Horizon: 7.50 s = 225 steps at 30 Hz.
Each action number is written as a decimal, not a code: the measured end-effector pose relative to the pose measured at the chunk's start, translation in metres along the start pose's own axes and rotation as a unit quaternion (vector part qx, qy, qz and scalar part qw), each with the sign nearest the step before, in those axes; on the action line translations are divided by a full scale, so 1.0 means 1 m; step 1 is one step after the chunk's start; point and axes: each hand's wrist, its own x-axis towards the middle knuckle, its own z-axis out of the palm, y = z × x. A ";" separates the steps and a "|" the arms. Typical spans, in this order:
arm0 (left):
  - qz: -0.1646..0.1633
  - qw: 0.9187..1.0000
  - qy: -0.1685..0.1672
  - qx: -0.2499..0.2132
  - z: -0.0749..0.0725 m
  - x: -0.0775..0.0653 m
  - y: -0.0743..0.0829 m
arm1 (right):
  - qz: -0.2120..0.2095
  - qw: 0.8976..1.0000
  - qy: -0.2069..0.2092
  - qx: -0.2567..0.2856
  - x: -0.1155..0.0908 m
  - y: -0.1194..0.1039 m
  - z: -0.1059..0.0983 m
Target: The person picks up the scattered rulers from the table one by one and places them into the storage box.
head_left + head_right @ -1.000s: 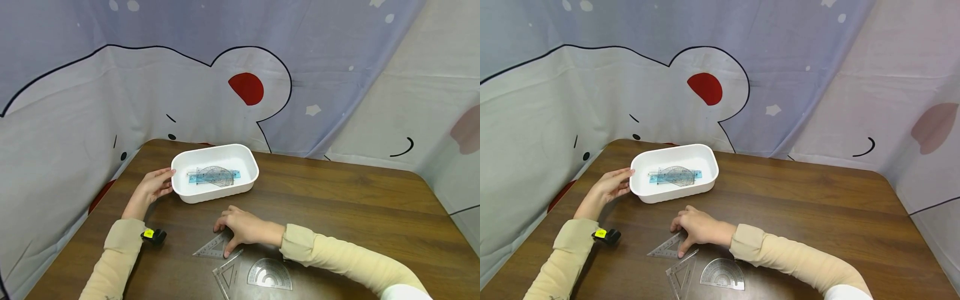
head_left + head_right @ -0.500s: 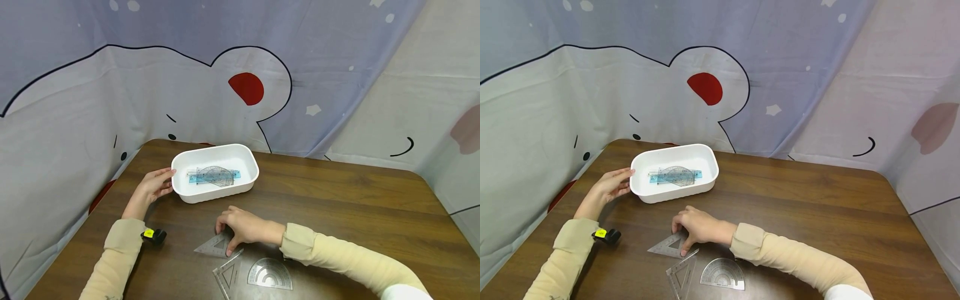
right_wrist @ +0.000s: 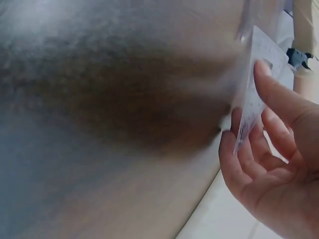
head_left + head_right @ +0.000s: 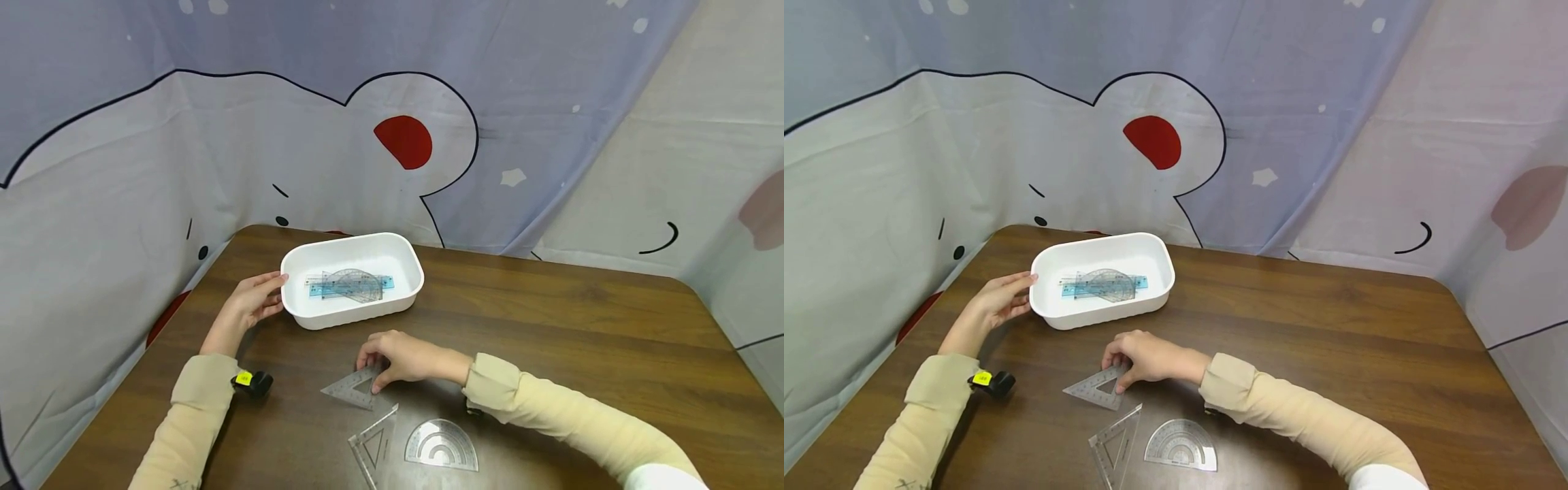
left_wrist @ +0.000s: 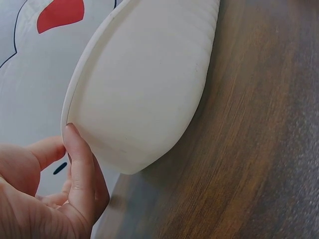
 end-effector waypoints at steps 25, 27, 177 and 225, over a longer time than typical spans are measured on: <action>0.004 1.000 0.010 0.006 0.002 -0.001 0.000 | 0.063 0.935 -0.071 0.343 0.007 0.020 -0.031; 0.003 1.000 0.011 0.009 0.002 0.000 0.000 | 0.063 0.930 -0.068 0.356 0.009 0.021 -0.034; 0.011 1.000 0.004 0.016 0.001 0.000 0.000 | 0.125 0.973 0.132 0.140 -0.041 -0.052 -0.028; 0.002 1.000 0.008 0.013 0.002 -0.002 0.002 | 0.058 0.994 0.010 -0.088 -0.051 -0.047 0.034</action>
